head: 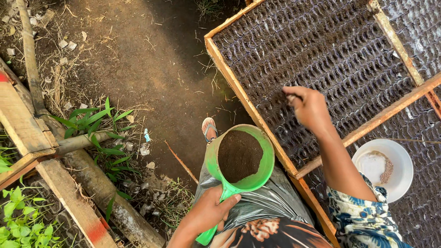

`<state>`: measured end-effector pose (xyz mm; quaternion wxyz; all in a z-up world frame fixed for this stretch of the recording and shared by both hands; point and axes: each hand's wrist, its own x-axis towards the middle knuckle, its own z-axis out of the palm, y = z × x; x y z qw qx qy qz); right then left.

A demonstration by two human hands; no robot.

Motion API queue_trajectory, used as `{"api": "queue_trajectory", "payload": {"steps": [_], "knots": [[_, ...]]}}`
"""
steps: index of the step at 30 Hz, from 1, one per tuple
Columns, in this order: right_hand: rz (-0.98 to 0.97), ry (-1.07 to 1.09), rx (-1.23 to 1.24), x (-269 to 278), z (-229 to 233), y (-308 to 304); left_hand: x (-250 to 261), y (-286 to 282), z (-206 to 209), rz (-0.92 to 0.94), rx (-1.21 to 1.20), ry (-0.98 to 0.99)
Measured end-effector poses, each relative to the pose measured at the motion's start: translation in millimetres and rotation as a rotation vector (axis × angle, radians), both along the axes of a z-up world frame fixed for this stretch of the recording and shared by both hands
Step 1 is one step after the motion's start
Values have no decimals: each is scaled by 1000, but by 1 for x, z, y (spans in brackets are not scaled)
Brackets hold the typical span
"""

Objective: The person scoops soil from a green scoop and places it into the cells of a seedling tray. They then use a small wooden stick to tap the tray and distribute seeds from a white bowl into the cells.

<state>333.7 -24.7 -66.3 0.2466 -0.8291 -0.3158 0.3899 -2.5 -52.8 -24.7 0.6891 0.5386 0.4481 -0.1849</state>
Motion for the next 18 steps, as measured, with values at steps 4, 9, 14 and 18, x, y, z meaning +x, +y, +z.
{"api": "queue_trajectory", "payload": {"steps": [4,9,14,18], "knots": [[-26,-138,234,40,-26,-17,3,0,6,32,-55,-35],[-97,110,407,62,-23,-22,5,2,9,6,-55,-25],[-114,257,225,55,-24,-7,14,9,21,-73,-37,-4],[-265,-34,274,63,-24,-9,14,11,26,-88,-16,-24]]}}
